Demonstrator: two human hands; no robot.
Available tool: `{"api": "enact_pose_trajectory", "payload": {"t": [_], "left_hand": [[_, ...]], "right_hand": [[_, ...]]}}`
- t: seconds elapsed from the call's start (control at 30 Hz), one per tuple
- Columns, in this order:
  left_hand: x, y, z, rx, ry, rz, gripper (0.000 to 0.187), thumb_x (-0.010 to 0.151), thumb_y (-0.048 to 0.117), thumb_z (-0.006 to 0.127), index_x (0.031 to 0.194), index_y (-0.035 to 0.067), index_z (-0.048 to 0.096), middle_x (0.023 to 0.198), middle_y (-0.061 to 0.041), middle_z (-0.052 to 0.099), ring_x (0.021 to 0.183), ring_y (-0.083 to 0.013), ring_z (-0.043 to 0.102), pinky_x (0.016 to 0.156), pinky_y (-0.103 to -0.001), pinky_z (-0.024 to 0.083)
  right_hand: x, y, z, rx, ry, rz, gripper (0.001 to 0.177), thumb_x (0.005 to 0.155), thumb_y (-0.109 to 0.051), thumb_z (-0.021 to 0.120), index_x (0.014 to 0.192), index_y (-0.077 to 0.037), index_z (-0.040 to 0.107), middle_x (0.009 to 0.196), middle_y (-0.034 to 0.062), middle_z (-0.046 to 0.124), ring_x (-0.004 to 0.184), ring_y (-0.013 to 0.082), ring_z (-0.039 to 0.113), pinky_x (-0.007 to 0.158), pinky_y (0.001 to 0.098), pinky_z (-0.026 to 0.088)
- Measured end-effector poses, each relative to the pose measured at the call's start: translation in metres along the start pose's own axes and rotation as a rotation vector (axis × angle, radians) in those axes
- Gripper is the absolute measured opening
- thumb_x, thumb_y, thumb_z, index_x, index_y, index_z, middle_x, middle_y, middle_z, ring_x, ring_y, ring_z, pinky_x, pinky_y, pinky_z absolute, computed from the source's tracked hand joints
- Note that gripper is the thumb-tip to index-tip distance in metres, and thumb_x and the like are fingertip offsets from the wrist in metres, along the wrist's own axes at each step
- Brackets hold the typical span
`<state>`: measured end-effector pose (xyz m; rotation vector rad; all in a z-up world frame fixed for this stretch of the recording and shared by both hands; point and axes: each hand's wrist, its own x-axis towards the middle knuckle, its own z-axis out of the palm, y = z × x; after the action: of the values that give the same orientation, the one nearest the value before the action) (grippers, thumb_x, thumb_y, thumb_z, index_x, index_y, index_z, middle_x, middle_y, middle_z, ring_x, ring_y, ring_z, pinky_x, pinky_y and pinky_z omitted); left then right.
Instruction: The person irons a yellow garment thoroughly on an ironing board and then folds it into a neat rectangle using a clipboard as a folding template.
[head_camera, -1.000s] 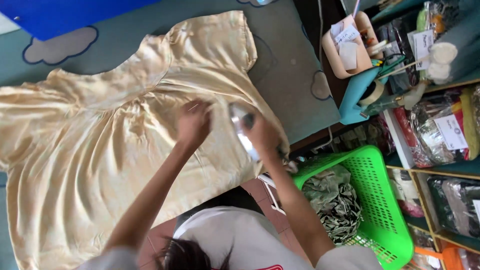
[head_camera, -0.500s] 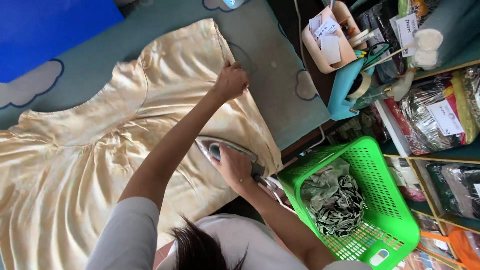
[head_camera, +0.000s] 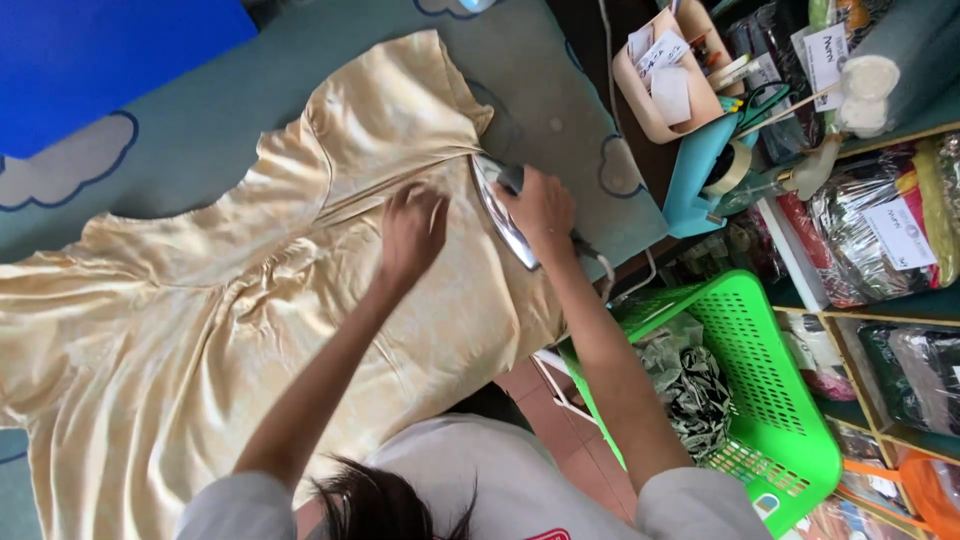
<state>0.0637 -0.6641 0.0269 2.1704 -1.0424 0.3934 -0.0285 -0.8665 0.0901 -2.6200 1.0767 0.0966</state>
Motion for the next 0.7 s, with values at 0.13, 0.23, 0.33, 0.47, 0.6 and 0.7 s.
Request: {"api": "enact_pose_trajectory", "payload": {"t": [0.13,0.23,0.33,0.47,0.6,0.7], "left_hand": [[-0.110,0.035,-0.039,0.098,-0.061,-0.061,0.039,0.094,0.023,0.077,0.131,0.011,0.074,0.136,-0.020,0.070,0.139,-0.0465,0.055,0.106,-0.060,0.049],[-0.154,0.049,-0.056,0.234,-0.215,-0.103,0.076,0.092,0.031,0.072,0.162,0.016,0.047,0.169,-0.022,0.040,0.157,-0.0483,0.030,0.120,-0.070,0.024],[-0.163,0.055,-0.063,0.254,-0.374,-0.181,0.066,0.109,0.047,0.043,0.170,0.023,0.032,0.175,-0.019,0.026,0.163,-0.0413,0.016,0.124,-0.070,0.011],[-0.161,0.055,-0.060,0.282,-0.423,-0.232,0.067,0.109,0.053,0.038,0.171,0.031,0.027,0.177,-0.016,0.022,0.164,-0.0375,0.014,0.126,-0.069,0.007],[-0.163,0.054,-0.059,0.274,-0.387,-0.223,0.067,0.107,0.057,0.039,0.169,0.034,0.030,0.176,-0.014,0.026,0.163,-0.0366,0.018,0.127,-0.068,0.007],[-0.163,0.056,-0.057,0.249,-0.393,-0.261,0.065,0.109,0.059,0.036,0.169,0.036,0.029,0.177,-0.011,0.023,0.164,-0.0349,0.016,0.127,-0.067,0.006]], "right_hand": [[-0.079,0.005,-0.026,0.058,-0.071,-0.018,0.051,0.090,-0.056,0.070,0.094,-0.006,0.074,0.084,0.0231,0.077,0.087,0.0474,0.076,0.074,0.0592,0.061],[-0.112,0.015,-0.026,0.046,-0.150,0.037,0.045,0.091,-0.054,0.071,0.089,-0.010,0.072,0.081,0.0164,0.078,0.083,0.0418,0.078,0.070,0.0535,0.062],[-0.092,0.019,-0.021,-0.017,-0.116,0.037,0.050,0.091,-0.059,0.070,0.090,-0.009,0.071,0.080,0.0167,0.077,0.082,0.0397,0.079,0.067,0.0545,0.062],[-0.013,0.009,-0.024,0.012,0.021,-0.045,0.054,0.090,-0.063,0.070,0.096,-0.009,0.073,0.086,0.0208,0.077,0.088,0.0448,0.077,0.074,0.0590,0.061],[0.020,0.011,-0.015,-0.006,0.098,-0.116,0.052,0.082,-0.063,0.075,0.090,-0.011,0.073,0.080,0.0184,0.076,0.084,0.0454,0.077,0.072,0.0583,0.061],[-0.026,0.022,-0.009,0.009,0.010,-0.111,0.053,0.087,-0.060,0.072,0.094,-0.007,0.072,0.084,0.0225,0.076,0.087,0.0467,0.077,0.075,0.0596,0.061]]}}
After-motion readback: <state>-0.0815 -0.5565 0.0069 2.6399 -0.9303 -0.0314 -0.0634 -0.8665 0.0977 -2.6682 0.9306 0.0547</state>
